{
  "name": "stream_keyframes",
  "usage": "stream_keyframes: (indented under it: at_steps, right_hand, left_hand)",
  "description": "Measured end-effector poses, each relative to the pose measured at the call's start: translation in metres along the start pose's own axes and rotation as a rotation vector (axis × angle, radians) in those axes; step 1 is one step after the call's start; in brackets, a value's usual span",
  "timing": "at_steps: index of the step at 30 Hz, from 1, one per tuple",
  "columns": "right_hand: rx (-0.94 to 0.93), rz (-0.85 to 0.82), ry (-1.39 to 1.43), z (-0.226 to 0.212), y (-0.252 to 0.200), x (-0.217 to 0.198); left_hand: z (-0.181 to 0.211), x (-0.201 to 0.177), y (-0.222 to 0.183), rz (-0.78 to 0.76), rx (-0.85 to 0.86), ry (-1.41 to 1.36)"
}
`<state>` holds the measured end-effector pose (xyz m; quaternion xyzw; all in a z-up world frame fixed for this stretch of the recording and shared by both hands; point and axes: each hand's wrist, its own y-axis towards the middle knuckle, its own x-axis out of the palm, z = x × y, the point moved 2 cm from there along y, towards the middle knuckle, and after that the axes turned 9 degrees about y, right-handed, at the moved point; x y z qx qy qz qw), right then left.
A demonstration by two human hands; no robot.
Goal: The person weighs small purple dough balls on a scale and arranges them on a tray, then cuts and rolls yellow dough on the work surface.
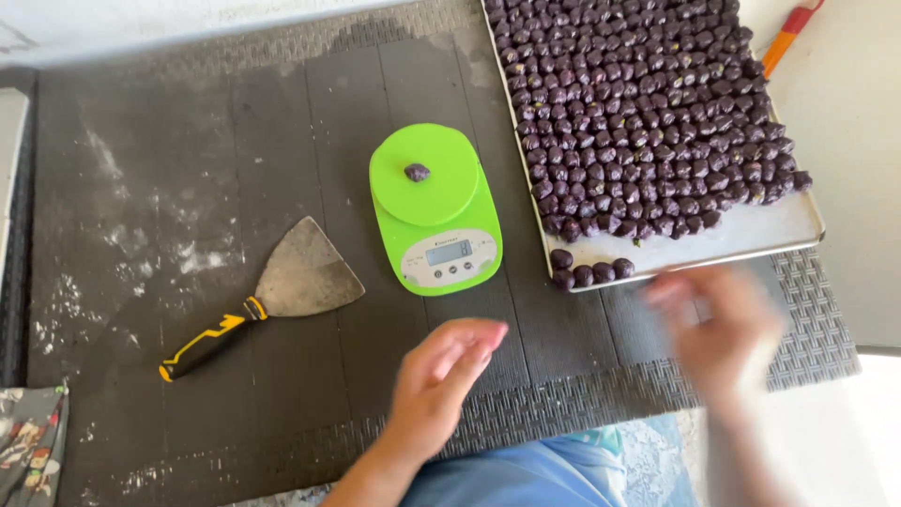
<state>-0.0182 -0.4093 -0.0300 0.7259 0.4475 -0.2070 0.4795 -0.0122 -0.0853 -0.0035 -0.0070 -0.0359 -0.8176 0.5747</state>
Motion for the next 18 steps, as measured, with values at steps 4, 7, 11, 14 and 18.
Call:
stream_keyframes:
  at_steps: [4,7,11,14,18]
  right_hand:
    - [-0.484,-0.324,0.343,-0.138,-0.01,0.035]
    - [-0.563,-0.274,0.474,-0.161,0.011,0.041]
    - [-0.596,-0.253,0.657,-0.212,0.014,0.017]
    - [-0.993,-0.306,0.203,-0.228,-0.04,0.032]
    - [-0.728,-0.564,0.453,-0.212,-0.019,0.041]
  left_hand:
    - [-0.009,0.04,0.02,0.086,-0.406,-0.684]
    - [-0.041,0.057,0.008,0.077,-0.599,-1.072]
    - [-0.051,0.06,0.004,-0.062,-0.506,-1.172]
    - [-0.01,0.03,0.015,-0.32,-0.29,-0.991]
    - [-0.02,0.038,0.002,-0.326,-0.321,-0.983]
